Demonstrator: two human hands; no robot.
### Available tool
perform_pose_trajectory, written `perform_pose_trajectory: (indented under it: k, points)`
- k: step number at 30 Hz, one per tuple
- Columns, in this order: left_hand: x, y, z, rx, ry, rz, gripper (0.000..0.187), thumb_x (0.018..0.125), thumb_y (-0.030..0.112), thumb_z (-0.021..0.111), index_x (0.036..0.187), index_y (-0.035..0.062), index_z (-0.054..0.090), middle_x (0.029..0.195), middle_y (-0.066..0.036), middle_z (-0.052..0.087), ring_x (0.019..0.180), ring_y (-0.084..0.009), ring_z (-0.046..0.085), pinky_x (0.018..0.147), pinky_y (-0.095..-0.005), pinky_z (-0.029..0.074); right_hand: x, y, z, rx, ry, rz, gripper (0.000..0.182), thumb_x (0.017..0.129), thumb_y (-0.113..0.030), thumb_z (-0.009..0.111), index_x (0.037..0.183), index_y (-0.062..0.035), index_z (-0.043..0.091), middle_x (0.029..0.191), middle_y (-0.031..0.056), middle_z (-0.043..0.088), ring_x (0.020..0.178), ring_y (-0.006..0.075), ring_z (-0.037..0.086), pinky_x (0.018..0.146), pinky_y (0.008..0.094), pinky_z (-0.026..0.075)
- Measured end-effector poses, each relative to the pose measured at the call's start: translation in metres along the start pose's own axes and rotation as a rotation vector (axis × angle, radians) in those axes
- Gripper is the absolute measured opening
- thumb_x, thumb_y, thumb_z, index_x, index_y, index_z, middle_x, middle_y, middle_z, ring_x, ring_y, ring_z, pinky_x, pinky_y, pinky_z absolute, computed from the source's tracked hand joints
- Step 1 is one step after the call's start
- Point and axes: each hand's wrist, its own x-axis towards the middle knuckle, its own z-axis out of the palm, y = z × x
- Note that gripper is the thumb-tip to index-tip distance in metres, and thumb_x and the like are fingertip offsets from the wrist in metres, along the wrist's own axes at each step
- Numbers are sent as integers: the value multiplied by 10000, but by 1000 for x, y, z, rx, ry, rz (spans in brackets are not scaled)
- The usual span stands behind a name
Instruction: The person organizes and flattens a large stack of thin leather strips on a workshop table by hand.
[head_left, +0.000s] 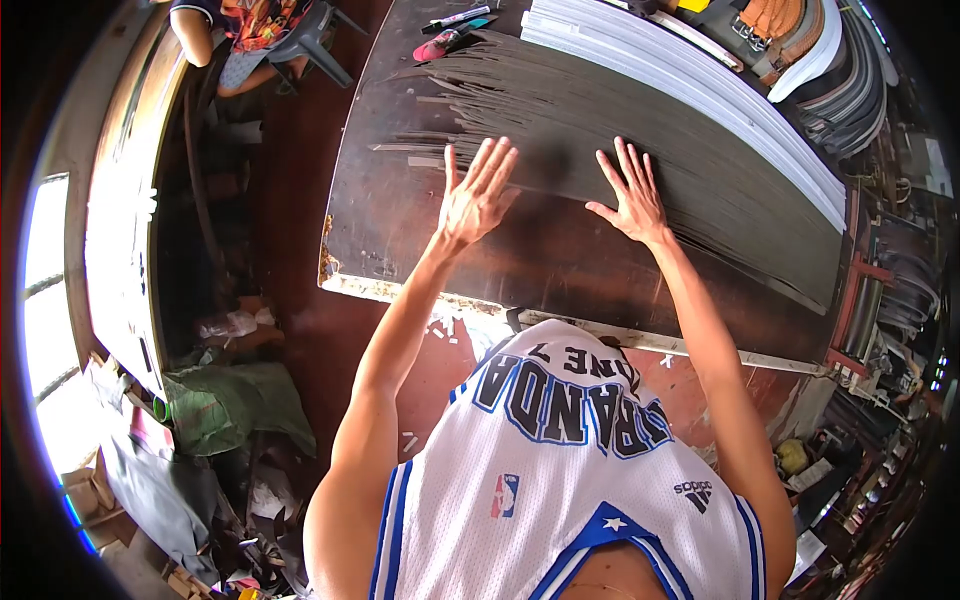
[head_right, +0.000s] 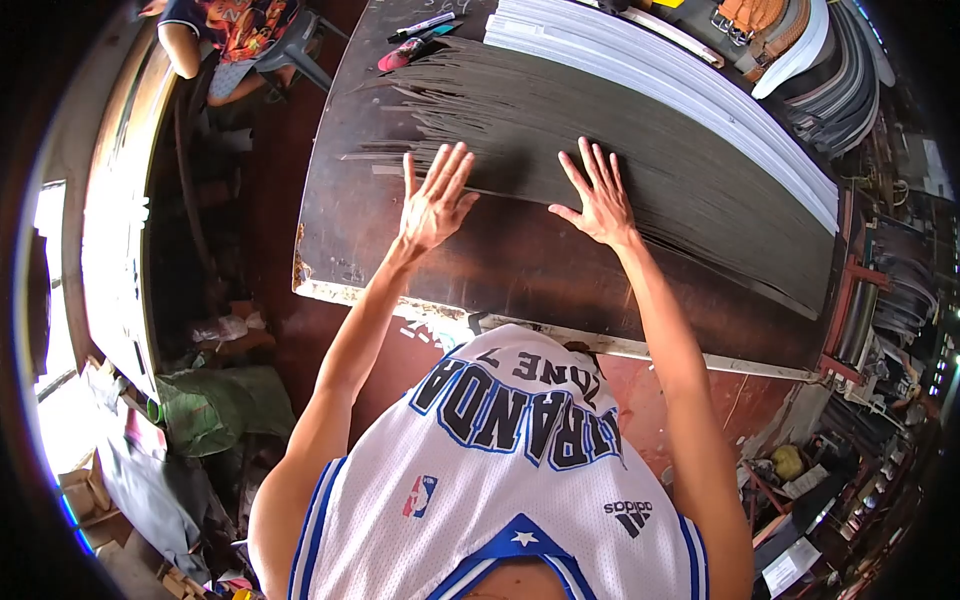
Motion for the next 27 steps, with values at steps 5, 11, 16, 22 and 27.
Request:
perform_pose_trajectory:
  k: [5, 11, 16, 22, 27]
  points:
    - [-38, -30, -32, 87, 165, -306, 579, 976, 278, 615, 1502, 114, 437, 1595, -84, 387, 1484, -260, 345, 1198, -639, 95, 0, 0, 3, -9, -3, 4, 926, 875, -673, 600, 1608, -255, 218, 1680, 160, 73, 1527, 389, 155, 1236, 562, 129]
    - [-132, -60, -33, 231, 163, -632, 481, 988, 261, 589, 1421, 64, 517, 1572, -122, 409, 1462, -277, 369, 1204, -577, 166, 0, 1, 4, 0, -25, 15, 931, 880, -674, 591, 1612, -252, 201, 1679, 179, 34, 1527, 401, 144, 1241, 556, 118]
    - [-133, -54, -33, 294, 151, -643, 455, 997, 274, 569, 1403, 72, 547, 1548, -109, 447, 1440, -264, 395, 1209, -547, 170, 0, 1, 4, 21, -7, -2, 925, 888, -674, 579, 1614, -250, 194, 1675, 195, 34, 1524, 413, 146, 1244, 551, 106]
    - [-131, -54, -33, 292, 139, -660, 460, 1004, 296, 546, 1415, 90, 540, 1539, -101, 460, 1445, -254, 386, 1207, -555, 164, -3, 0, 8, 9, 8, -8, 925, 894, -678, 567, 1618, -254, 178, 1675, 199, 28, 1522, 415, 155, 1244, 550, 93]
    - [-131, -54, -33, 302, 153, -642, 452, 1003, 297, 550, 1405, 90, 548, 1528, -107, 471, 1436, -259, 399, 1202, -558, 185, -3, -1, 8, 8, 14, 5, 926, 892, -680, 567, 1618, -260, 175, 1675, 196, 34, 1522, 409, 159, 1244, 551, 89]
